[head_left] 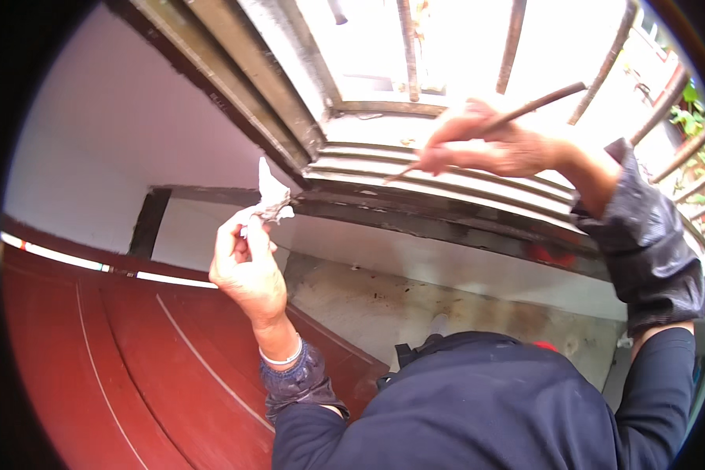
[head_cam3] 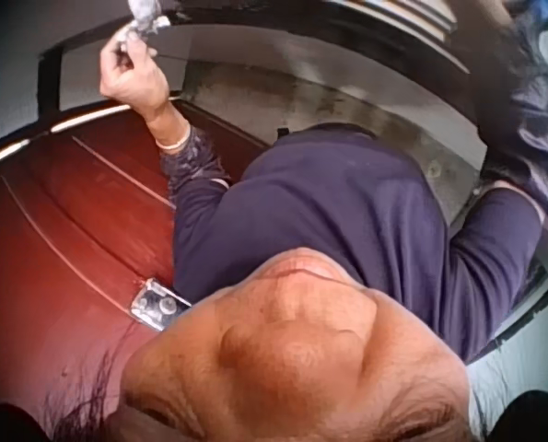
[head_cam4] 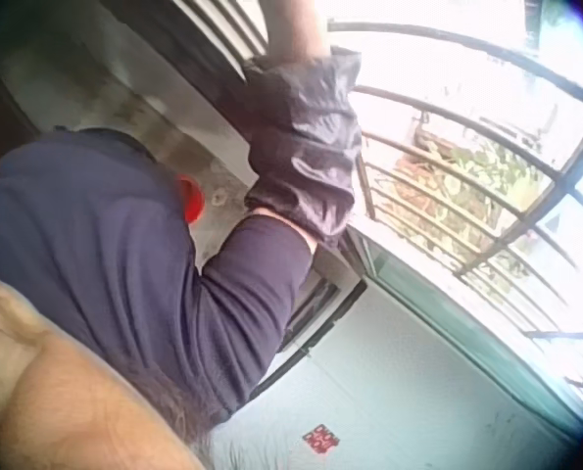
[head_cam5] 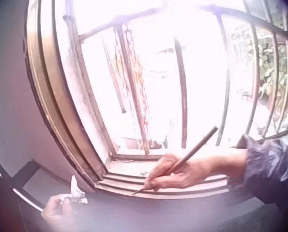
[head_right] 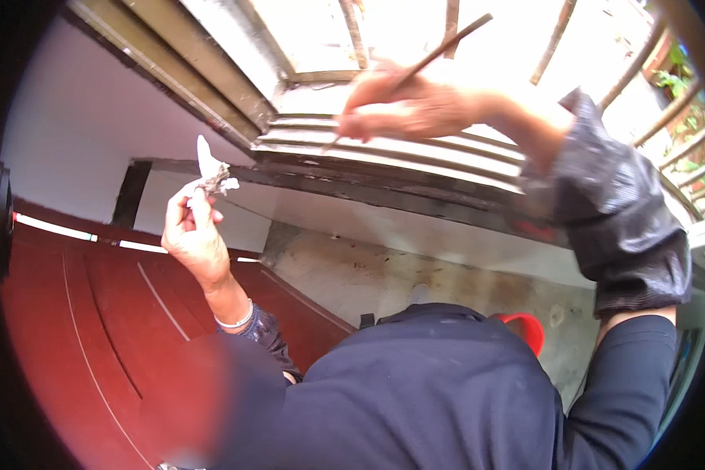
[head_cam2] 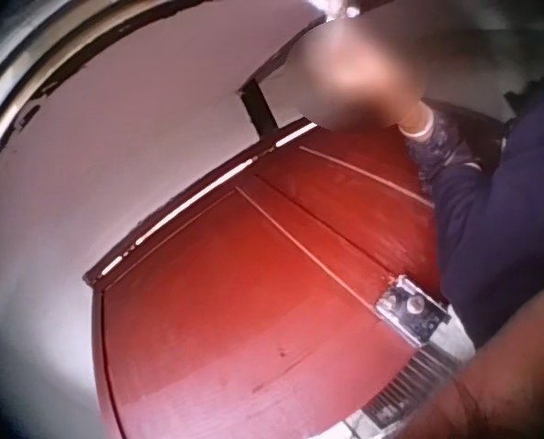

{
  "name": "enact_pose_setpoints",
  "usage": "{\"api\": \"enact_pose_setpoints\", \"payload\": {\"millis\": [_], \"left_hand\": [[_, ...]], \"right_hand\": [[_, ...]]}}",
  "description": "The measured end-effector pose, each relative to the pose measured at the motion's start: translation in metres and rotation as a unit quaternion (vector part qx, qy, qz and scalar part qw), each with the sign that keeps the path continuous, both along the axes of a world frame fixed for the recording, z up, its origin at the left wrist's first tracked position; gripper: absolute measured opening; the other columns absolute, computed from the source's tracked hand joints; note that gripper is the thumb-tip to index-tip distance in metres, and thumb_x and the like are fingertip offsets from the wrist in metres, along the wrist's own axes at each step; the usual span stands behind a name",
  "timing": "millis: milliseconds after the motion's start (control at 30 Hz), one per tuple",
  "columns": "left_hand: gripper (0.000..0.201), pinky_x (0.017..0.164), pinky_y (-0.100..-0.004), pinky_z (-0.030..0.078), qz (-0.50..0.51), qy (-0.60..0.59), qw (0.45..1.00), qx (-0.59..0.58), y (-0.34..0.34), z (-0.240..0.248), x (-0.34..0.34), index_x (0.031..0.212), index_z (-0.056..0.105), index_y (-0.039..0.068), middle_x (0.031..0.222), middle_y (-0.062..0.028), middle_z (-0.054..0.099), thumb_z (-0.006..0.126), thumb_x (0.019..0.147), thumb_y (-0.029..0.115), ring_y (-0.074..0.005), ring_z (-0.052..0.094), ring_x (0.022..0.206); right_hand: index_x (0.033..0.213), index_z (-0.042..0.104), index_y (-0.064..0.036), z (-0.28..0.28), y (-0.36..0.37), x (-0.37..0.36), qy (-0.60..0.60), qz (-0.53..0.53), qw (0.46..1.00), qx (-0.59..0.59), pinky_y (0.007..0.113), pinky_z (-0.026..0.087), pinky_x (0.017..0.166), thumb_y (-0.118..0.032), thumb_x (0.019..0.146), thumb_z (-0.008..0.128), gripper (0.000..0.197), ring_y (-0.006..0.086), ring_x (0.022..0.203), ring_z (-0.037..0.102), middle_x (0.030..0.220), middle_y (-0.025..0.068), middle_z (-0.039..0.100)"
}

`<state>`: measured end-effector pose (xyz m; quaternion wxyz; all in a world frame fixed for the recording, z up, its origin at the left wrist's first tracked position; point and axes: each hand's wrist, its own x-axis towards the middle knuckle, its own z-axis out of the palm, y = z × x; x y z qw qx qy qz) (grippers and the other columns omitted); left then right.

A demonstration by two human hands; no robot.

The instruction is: The person cleans a metal window frame using a small brush and a white cloth. They repeatedly scrub the grooves and wipe the surface, moving along the frame to remove dirt and debris.

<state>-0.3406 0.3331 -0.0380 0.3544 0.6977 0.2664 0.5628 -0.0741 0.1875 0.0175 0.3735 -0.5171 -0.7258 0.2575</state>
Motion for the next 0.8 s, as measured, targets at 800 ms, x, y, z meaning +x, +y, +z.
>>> {"api": "enact_pose_setpoints", "payload": {"millis": [800], "left_hand": [[0.006,0.051,-0.021,0.033,-0.234,0.197,0.933,0.189,-0.071,0.049,0.114,0.083,0.059,-0.002,0.063,0.0,0.047,0.063,0.079,-0.002,-0.0067,0.041,0.055]], "right_hand": [[0.093,0.064,0.0042,0.062,-0.311,0.033,0.13,-0.473,0.862,-0.13,0.024,0.05,0.061,-0.019,0.086,0.056,0.026,0.016,0.067,0.065,0.079,0.0125,0.067]]}}
